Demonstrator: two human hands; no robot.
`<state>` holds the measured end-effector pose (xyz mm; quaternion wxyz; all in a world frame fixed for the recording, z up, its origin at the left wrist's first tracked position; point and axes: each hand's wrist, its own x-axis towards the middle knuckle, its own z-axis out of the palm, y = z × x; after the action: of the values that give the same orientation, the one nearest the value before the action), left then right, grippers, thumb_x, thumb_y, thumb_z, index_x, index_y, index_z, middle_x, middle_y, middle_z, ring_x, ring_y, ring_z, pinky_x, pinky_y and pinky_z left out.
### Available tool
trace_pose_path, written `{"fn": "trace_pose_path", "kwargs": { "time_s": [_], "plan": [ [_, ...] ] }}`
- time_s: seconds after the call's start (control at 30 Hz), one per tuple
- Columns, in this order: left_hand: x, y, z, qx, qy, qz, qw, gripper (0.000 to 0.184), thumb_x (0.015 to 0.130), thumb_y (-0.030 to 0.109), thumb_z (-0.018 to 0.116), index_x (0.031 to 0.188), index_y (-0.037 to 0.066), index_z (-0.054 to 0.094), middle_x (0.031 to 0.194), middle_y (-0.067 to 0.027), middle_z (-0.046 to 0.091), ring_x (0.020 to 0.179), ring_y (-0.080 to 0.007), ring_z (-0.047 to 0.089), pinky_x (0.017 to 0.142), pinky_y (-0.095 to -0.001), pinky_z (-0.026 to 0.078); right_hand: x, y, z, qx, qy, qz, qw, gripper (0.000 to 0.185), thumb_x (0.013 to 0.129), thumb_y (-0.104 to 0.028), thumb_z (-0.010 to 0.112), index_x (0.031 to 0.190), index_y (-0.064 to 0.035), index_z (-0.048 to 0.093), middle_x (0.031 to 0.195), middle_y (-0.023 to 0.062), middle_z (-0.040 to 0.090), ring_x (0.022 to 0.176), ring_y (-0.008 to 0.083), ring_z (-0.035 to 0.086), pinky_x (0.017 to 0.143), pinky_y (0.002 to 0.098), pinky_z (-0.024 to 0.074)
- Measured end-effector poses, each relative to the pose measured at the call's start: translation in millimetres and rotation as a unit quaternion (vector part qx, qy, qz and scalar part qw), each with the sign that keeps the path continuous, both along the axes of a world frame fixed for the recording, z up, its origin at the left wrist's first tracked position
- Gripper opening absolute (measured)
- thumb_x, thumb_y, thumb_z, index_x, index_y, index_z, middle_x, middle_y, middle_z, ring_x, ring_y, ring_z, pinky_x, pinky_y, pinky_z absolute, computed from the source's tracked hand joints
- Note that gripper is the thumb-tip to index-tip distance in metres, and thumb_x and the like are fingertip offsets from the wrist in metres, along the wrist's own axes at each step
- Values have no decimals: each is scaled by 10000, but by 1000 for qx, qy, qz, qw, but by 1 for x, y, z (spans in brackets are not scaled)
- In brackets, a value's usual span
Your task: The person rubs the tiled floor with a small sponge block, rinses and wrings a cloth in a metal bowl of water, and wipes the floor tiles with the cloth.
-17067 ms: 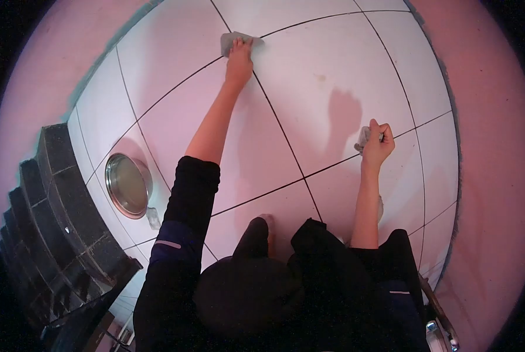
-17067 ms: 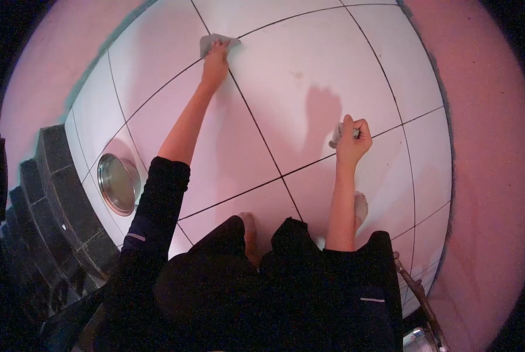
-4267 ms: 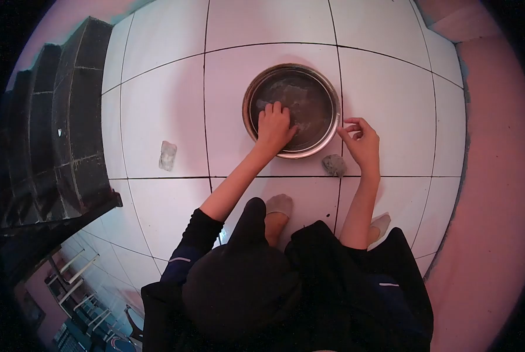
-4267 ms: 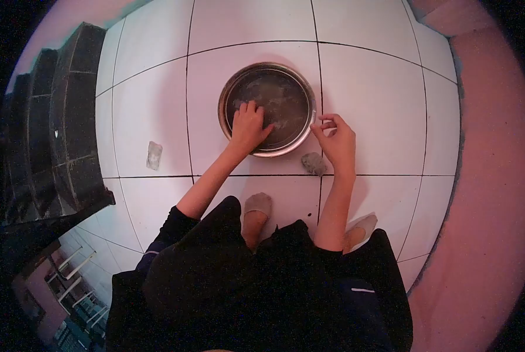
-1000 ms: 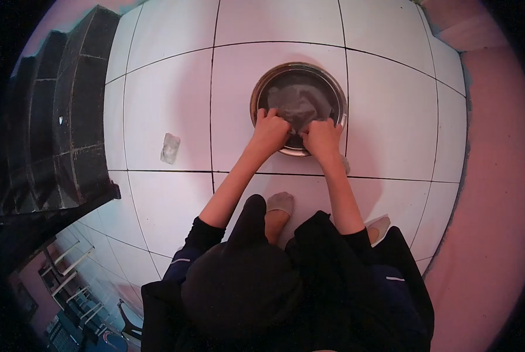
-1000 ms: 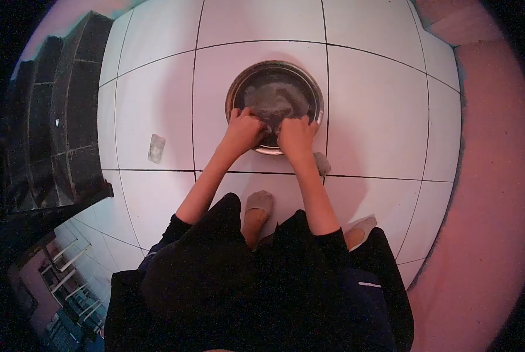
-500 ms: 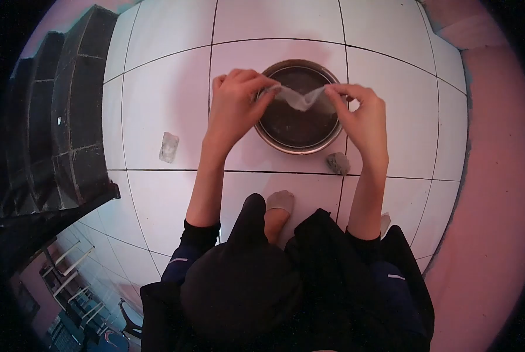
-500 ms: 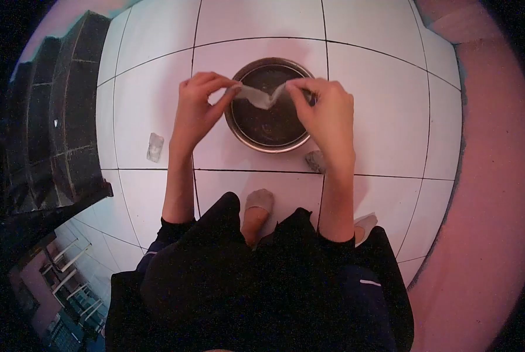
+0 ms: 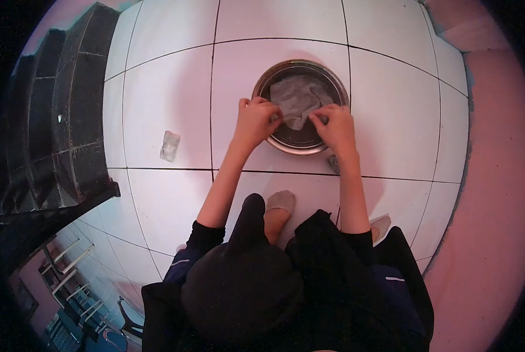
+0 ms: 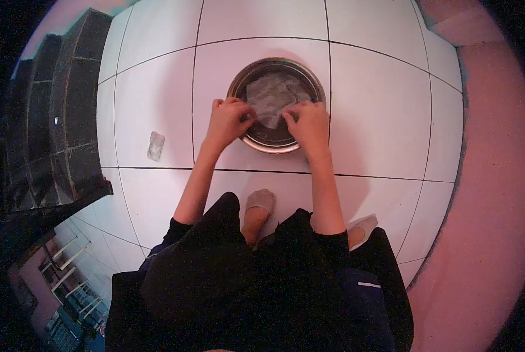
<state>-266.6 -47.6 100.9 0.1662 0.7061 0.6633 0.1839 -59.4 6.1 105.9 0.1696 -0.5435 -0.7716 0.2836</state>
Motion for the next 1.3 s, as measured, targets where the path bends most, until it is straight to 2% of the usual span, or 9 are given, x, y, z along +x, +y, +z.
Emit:
{"fn": "trace_pose_path", "kwargs": {
  "time_s": [0.07,0.17,0.33,0.5,0.7,0.8,0.93,1.13,1.3],
  "plan": [
    [7,-7,-14,-11,70,-19,997,123,650,209,746,757,158,713,842,4,640,968,-216,544,838,-414,368,-1,-10,-14,8,-39,10,999,128,752,-212,702,831,-125,751,907,100,667,943,315,541,819,407,435],
    [15,-10,-27,-39,160,-47,985,114,645,215,741,735,149,723,840,1,637,953,-235,538,844,-420,375,-8,-19,-20,-9,-109,29,994,133,752,-219,696,826,-124,752,916,98,663,986,305,515,849,415,406],
    [21,-8,-2,-68,138,-61,986,60,670,141,691,700,93,714,812,-46,657,917,-242,546,823,-399,380,-15,-26,-15,-48,-170,69,982,134,739,-213,693,811,-116,751,921,111,664,999,309,510,852,429,404],
    [16,-10,46,-131,28,-59,989,109,668,205,746,740,126,723,809,-14,631,937,-232,543,840,-404,366,-6,-11,30,-159,-101,135,973,149,748,-215,680,826,-105,744,887,137,667,852,329,556,782,414,450],
    [12,-2,95,-17,-49,-10,999,112,711,216,758,773,134,713,758,6,655,851,-181,585,817,-357,340,4,-4,74,-28,37,63,997,158,758,-222,690,838,-94,739,792,103,645,779,300,560,725,381,461],
    [8,6,110,133,-71,30,988,104,706,177,778,768,125,713,731,21,677,777,-147,600,784,-340,363,2,1,100,44,106,8,993,125,767,-185,693,842,-97,739,761,90,627,780,269,554,710,365,455],
    [5,16,122,224,-69,61,970,91,707,139,780,760,108,712,744,24,689,763,-141,609,750,-327,388,-1,5,116,82,155,-29,984,104,775,-162,699,852,-105,740,763,78,625,774,244,544,697,349,449],
    [4,23,77,222,-75,97,967,93,701,166,781,758,131,717,747,29,688,781,-142,607,755,-332,383,-5,9,86,125,180,-60,974,113,783,-186,704,857,-109,740,761,60,622,773,234,547,695,350,450],
    [13,11,9,144,6,66,987,97,698,229,767,765,172,725,734,37,676,798,-155,594,775,-368,358,-2,3,10,107,41,-21,993,119,774,-214,694,826,-118,741,803,54,655,788,260,571,696,366,466]
  ]
}}
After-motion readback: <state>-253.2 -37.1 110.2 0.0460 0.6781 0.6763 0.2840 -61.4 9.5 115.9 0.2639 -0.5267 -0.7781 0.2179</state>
